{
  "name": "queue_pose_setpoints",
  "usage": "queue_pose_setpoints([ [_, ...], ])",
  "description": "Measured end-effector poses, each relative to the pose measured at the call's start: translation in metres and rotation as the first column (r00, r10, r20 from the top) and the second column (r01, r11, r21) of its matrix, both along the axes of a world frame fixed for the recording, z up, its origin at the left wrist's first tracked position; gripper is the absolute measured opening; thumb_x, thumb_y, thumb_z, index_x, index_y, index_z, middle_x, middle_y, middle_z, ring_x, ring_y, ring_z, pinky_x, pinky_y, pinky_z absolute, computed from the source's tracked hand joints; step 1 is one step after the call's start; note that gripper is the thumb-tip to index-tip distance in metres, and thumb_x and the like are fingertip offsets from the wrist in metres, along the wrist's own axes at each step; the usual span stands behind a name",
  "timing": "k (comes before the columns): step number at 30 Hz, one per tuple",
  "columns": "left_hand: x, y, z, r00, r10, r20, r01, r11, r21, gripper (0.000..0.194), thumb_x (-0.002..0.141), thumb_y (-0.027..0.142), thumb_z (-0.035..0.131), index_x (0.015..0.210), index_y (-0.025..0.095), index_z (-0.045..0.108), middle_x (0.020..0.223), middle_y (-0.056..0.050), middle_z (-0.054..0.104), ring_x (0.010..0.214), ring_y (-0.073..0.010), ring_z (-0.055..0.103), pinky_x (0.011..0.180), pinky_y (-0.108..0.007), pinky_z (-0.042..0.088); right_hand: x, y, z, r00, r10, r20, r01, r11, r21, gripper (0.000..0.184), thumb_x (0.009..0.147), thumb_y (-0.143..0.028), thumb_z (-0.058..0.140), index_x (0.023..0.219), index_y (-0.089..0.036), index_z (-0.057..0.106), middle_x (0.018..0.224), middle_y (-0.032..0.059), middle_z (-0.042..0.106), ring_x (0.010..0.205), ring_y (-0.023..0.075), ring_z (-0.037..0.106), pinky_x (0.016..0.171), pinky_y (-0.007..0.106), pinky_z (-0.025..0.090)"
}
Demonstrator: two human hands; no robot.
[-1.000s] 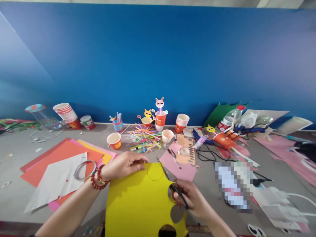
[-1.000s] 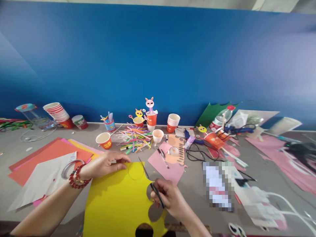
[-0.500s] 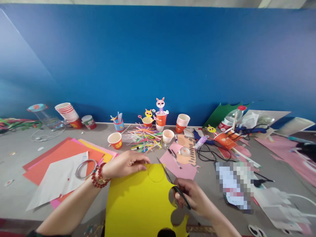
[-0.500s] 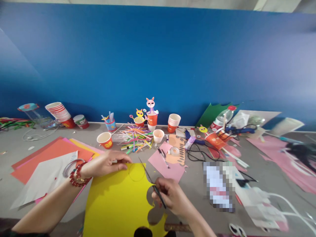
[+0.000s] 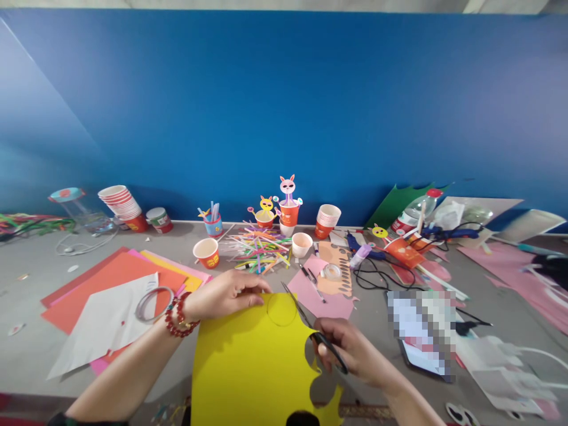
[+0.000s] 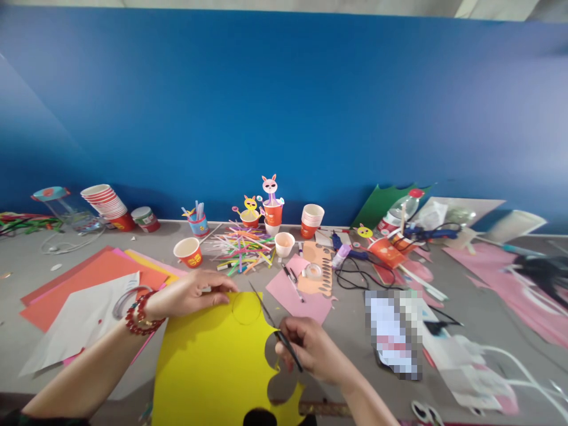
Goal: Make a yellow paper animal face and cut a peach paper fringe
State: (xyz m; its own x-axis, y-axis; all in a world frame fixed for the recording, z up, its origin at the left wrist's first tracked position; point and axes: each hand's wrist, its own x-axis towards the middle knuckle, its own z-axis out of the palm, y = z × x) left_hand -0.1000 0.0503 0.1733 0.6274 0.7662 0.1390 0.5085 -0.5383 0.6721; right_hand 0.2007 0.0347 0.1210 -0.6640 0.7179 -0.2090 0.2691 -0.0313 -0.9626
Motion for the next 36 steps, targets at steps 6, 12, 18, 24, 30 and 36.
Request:
queue_pose_setpoints([
  [6,0.001,0.000,0.001,1.000,0.004,-0.002,-0.004,1.000,0.007,0.019,0.095,0.029,0.055,0.110,0.020,0.063,0.098,-0.004,0.071,0.086,-0.0161,0.065,0.073,-0.023,0.046,0.004,0.005,-0.002,0.999,0.003,0.034,-0.006,0.996,0.090,0.044,0.079,-0.059,0.061,0.065,-0.022,0.042,0.051,-0.0006,0.057,0.047,0.0127,0.051,0.047,0.022,0.034],
  [12,0.002,0.001,-0.001,1.000,0.024,0.019,-0.023,1.000,-0.019,0.019,0.094,0.028,0.057,0.110,0.021,0.063,0.100,-0.003,0.071,0.089,-0.0157,0.065,0.075,-0.022,0.046,0.003,0.004,0.008,1.000,0.003,0.012,-0.003,1.000,0.030,0.040,0.079,-0.057,0.058,0.065,-0.022,0.045,0.047,-0.0021,0.055,0.044,0.0124,0.049,0.048,0.023,0.035],
  [18,0.002,0.005,-0.003,0.997,0.063,-0.033,-0.062,0.998,0.009,0.014,0.093,0.029,0.058,0.101,0.021,0.066,0.089,-0.001,0.071,0.080,-0.0147,0.064,0.071,-0.022,0.044,-0.002,-0.001,0.002,0.998,-0.058,0.022,0.057,0.998,0.040,0.036,0.079,-0.049,0.059,0.063,-0.022,0.044,0.048,-0.0023,0.055,0.043,0.0120,0.051,0.047,0.022,0.038],
  [24,-0.002,0.005,-0.001,0.999,-0.016,-0.031,0.016,1.000,-0.010,0.017,0.095,0.027,0.054,0.093,0.017,0.067,0.086,-0.003,0.069,0.079,-0.0144,0.063,0.072,-0.021,0.043,-0.003,-0.001,-0.005,1.000,-0.031,-0.002,0.031,0.999,0.019,0.038,0.080,-0.051,0.061,0.064,-0.022,0.042,0.050,-0.0029,0.055,0.044,0.0117,0.052,0.046,0.021,0.036],
  [30,-0.002,0.005,0.002,0.999,-0.041,-0.019,0.040,0.999,-0.037,0.021,0.096,0.032,0.053,0.096,0.018,0.069,0.087,-0.003,0.070,0.078,-0.0145,0.064,0.070,-0.021,0.044,-0.002,0.001,0.002,0.999,-0.015,0.038,0.014,0.999,0.034,0.045,0.076,-0.058,0.065,0.063,-0.022,0.041,0.049,-0.0033,0.053,0.045,0.0109,0.049,0.047,0.021,0.034],
  [36,-0.001,0.005,0.004,0.999,-0.048,-0.006,0.048,0.998,-0.051,0.024,0.096,0.035,0.053,0.096,0.019,0.070,0.087,-0.004,0.072,0.078,-0.0150,0.065,0.069,-0.021,0.044,0.000,0.002,-0.001,0.999,-0.016,0.044,0.014,0.999,0.037,0.050,0.074,-0.062,0.066,0.062,-0.022,0.041,0.049,-0.0039,0.051,0.044,0.0101,0.046,0.045,0.021,0.032],
])
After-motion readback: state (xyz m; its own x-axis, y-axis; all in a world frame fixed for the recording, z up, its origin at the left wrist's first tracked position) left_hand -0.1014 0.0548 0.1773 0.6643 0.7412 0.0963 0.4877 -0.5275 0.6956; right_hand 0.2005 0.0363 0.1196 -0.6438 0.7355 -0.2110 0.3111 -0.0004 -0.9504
